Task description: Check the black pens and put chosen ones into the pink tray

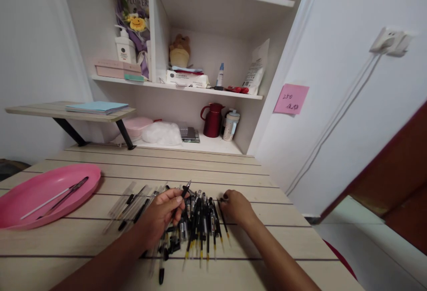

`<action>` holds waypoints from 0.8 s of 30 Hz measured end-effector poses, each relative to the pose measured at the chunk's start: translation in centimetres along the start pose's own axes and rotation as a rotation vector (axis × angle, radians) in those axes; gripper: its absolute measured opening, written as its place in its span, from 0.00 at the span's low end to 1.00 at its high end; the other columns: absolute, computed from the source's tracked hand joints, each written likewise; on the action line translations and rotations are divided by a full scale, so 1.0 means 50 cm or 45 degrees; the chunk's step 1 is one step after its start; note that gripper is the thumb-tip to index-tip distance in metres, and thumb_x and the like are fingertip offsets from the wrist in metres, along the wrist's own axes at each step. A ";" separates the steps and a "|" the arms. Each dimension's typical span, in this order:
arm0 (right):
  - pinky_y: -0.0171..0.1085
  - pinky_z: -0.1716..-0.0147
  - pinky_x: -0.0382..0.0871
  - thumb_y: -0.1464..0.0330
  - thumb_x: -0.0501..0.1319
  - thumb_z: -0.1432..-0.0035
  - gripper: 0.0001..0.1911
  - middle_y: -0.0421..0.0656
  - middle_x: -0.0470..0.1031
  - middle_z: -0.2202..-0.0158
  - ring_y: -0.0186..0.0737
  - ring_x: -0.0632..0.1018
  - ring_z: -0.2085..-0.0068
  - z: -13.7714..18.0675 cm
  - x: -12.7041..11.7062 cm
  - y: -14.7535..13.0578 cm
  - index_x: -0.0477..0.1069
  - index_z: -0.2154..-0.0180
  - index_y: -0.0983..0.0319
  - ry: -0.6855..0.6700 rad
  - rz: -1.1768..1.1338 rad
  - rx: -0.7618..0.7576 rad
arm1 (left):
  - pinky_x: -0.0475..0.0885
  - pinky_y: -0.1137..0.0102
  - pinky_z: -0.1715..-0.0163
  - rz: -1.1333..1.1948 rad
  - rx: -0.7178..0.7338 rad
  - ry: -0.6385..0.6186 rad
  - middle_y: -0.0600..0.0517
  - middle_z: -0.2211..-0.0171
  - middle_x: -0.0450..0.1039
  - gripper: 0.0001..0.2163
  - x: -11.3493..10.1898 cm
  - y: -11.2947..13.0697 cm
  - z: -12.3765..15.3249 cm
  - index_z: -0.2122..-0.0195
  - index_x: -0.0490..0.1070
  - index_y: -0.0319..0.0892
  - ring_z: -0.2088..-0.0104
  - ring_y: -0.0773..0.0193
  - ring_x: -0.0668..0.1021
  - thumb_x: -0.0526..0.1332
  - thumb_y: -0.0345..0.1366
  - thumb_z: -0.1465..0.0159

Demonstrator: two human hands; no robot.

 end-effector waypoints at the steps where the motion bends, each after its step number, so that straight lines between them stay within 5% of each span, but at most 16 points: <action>1: 0.35 0.74 0.57 0.73 0.57 0.59 0.03 0.43 0.72 0.81 0.39 0.71 0.75 -0.001 -0.004 -0.003 0.68 0.81 0.63 -0.003 -0.053 -0.016 | 0.58 0.77 0.84 0.000 -0.004 -0.002 0.55 0.77 0.67 0.08 0.001 -0.001 0.000 0.67 0.68 0.38 0.82 0.74 0.66 0.59 0.35 0.47; 6: 0.34 0.77 0.59 0.64 0.54 0.49 0.09 0.40 0.70 0.79 0.35 0.70 0.77 0.007 -0.035 -0.053 0.65 0.76 0.62 0.019 -0.459 -0.107 | 0.58 0.77 0.85 -0.035 -0.019 -0.016 0.55 0.77 0.67 0.08 0.004 -0.006 0.000 0.67 0.68 0.38 0.83 0.75 0.65 0.59 0.35 0.46; 9: 0.32 0.76 0.61 0.59 0.58 0.50 0.11 0.39 0.69 0.75 0.32 0.69 0.75 0.022 -0.059 -0.110 0.64 0.70 0.61 0.022 -1.239 -0.207 | 0.58 0.77 0.85 -0.071 -0.021 -0.044 0.55 0.77 0.66 0.07 0.007 -0.010 0.001 0.66 0.67 0.38 0.84 0.75 0.65 0.58 0.35 0.45; 12: 0.32 0.75 0.62 0.62 0.63 0.53 0.13 0.38 0.69 0.74 0.31 0.69 0.75 0.037 -0.075 -0.158 0.66 0.67 0.61 0.060 -1.630 -0.280 | 0.58 0.77 0.85 -0.106 -0.006 -0.065 0.54 0.76 0.66 0.07 0.009 -0.012 0.000 0.66 0.67 0.38 0.83 0.75 0.65 0.58 0.35 0.45; 24: 0.29 0.81 0.61 0.62 0.63 0.54 0.13 0.35 0.67 0.81 0.29 0.68 0.80 0.061 -0.039 -0.220 0.68 0.69 0.64 -0.107 -1.408 -0.340 | 0.57 0.79 0.84 -0.140 -0.002 -0.127 0.52 0.73 0.68 0.07 0.006 -0.012 0.001 0.67 0.72 0.37 0.80 0.75 0.66 0.57 0.30 0.46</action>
Point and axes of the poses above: each hand's wrist, its own z-axis away from the middle knuckle, its own x-axis out of the palm, y = z × x, the point moved 7 cm from there along -z, towards the middle knuckle
